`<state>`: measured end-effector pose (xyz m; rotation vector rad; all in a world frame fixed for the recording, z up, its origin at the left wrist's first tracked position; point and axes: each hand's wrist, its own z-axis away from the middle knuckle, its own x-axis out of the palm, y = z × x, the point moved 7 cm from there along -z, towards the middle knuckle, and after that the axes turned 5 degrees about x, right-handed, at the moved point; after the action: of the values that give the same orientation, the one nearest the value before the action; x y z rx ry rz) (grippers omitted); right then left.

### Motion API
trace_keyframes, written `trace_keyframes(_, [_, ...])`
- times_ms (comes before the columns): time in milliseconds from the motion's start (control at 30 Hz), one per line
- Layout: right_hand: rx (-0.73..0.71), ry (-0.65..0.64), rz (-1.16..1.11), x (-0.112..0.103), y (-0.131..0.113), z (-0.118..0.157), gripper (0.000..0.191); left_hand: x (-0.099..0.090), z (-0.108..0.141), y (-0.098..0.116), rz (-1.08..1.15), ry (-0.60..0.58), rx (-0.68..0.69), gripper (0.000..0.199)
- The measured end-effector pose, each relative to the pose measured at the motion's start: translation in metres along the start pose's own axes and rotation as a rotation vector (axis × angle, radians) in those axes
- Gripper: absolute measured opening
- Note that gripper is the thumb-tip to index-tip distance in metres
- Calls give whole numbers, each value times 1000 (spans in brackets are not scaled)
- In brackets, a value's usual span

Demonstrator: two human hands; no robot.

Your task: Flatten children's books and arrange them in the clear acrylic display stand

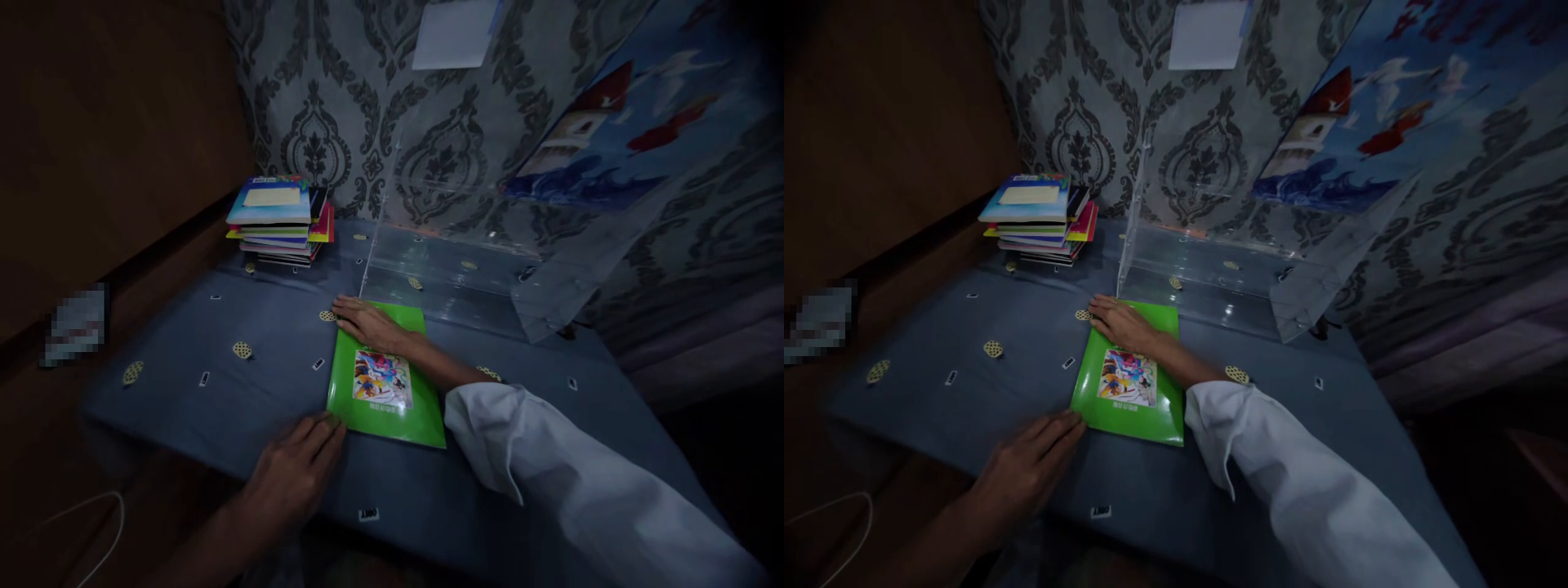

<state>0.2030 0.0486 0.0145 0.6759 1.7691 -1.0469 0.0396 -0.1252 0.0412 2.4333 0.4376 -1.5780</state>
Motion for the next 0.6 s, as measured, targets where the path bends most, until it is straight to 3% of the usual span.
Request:
trace_keyframes(300, [79, 34, 48, 2, 3, 9, 50, 12, -10, -14, 25, -49, -87, 35])
trace_keyframes(467, [122, 46, 49, -7, 8, 38, 53, 24, -27, -39, 98, -127, -78, 41])
trace_keyframes(600, [172, 106, 14, -16, 24, 63, 50, 41, -55, -68, 123, -201, -78, 51])
